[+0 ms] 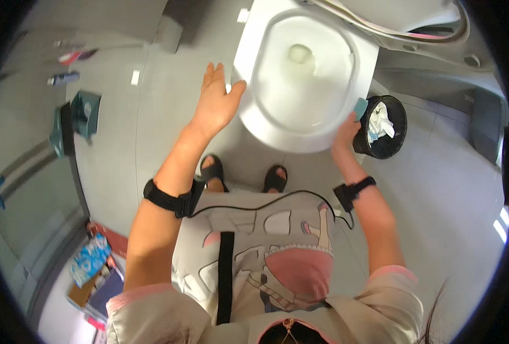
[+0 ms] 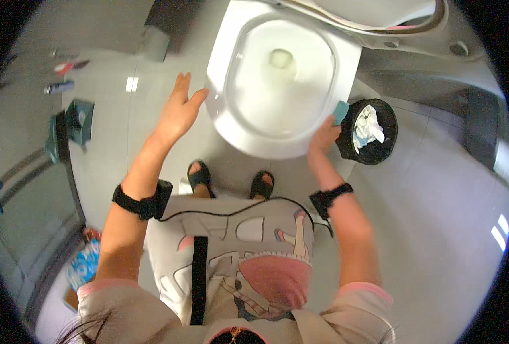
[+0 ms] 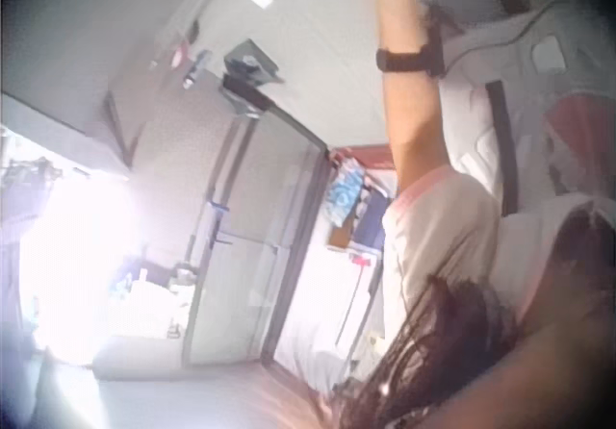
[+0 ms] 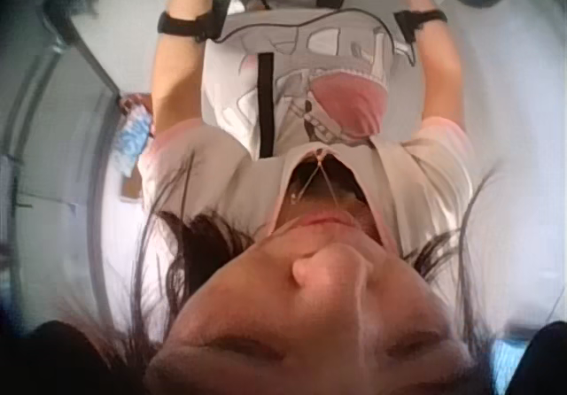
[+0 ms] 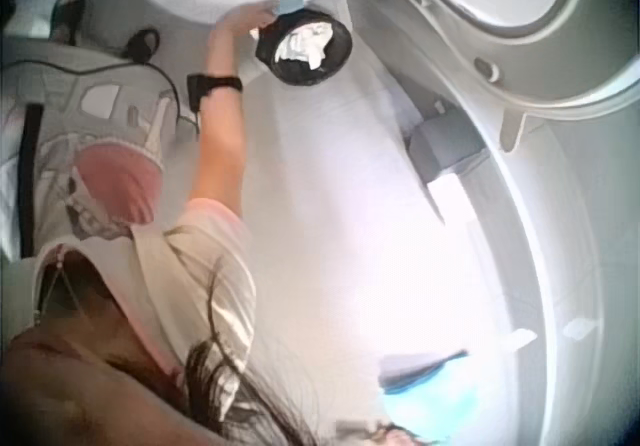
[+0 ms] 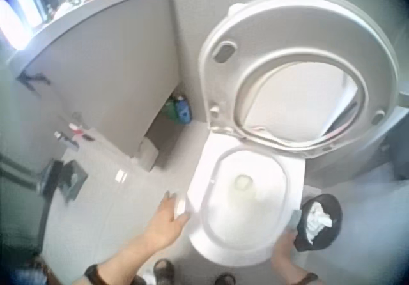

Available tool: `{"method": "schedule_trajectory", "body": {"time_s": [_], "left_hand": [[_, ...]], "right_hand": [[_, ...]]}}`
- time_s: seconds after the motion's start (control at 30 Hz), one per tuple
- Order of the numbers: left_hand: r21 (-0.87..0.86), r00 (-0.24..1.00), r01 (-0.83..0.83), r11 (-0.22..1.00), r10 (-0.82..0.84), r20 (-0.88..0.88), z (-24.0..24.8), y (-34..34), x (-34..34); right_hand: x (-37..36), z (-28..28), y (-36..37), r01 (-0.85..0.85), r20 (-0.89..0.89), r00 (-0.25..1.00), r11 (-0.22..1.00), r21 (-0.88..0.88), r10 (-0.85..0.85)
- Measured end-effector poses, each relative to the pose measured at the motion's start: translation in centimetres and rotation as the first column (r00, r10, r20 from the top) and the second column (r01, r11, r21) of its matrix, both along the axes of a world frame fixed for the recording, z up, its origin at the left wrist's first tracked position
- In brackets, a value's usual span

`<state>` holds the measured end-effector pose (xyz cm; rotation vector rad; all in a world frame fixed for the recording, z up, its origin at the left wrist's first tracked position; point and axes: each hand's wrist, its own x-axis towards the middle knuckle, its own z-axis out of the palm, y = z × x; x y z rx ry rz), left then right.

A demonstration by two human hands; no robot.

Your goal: The person cleans a bathroom by organizing bottles in a cabinet, wiping the sink area with a cloth, and then thoroughly wiping down the exterior and interior surfaces of the toilet with the cloth.

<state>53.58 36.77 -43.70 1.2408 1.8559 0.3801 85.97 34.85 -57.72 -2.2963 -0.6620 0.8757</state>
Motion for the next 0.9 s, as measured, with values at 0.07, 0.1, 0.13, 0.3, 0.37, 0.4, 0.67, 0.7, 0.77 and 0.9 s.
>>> {"method": "schedule_trajectory", "body": {"time_s": [0.07, 0.1, 0.13, 0.3, 0.37, 0.4, 0.67, 0.7, 0.77, 0.9], "left_hand": [[0.091, 0.995, -0.049, 0.995, 0.041, 0.087, -2.2, 0.4, -0.7], [0.157, 0.997, -0.072, 0.985, 0.070, 0.019, -3.4, 0.5, -1.3], [0.241, 0.995, -0.090, 0.966, 0.098, -0.024, -4.7, 1.2, -1.2], [0.313, 0.987, -0.156, 0.937, 0.140, 0.075, -8.6, 1.8, -0.2], [0.359, 0.992, -0.112, 0.927, 0.123, -0.009, -9.8, 1.9, 0.9], [0.388, 0.985, -0.086, 0.917, 0.137, -0.106, -10.1, 1.9, 1.3], [0.568, 0.976, -0.203, 0.798, 0.120, 0.180, -12.7, 3.0, -0.3], [0.535, 0.945, -0.281, 0.797, 0.133, 0.298, -13.2, 3.2, 0.1], [0.520, 0.955, -0.250, 0.817, 0.121, 0.270, -13.5, 3.2, -1.5], [0.496, 0.948, -0.280, 0.822, 0.157, 0.275, -13.4, 3.0, -1.7]], "right_hand": [[-0.4, 1.5, 0.1, 0.031, -0.217, 0.976, 0.980, 0.196, 0.012], [-1.0, 3.2, 0.4, 0.171, -0.455, 0.887, 0.970, 0.172, -0.075], [-0.7, 4.3, 1.0, 0.298, -0.652, 0.746, 0.944, 0.141, -0.138], [1.9, 1.2, 0.6, 0.296, -0.790, 0.613, 0.921, 0.253, 0.020], [3.0, -1.0, 0.5, 0.292, -0.829, 0.555, 0.916, 0.273, 0.070], [3.4, -1.6, 0.4, 0.314, -0.825, 0.560, 0.902, 0.296, 0.076], [-0.6, -4.1, -2.6, 0.312, -0.824, 0.528, 0.855, 0.414, 0.206], [-1.5, -5.0, -3.8, 0.272, -0.659, 0.707, 0.761, 0.589, 0.258], [-2.0, -6.2, -5.0, 0.168, -0.433, 0.839, 0.600, 0.782, 0.330], [-0.3, -5.9, -2.2, 0.190, -0.488, 0.749, 0.561, 0.806, 0.448]]}}
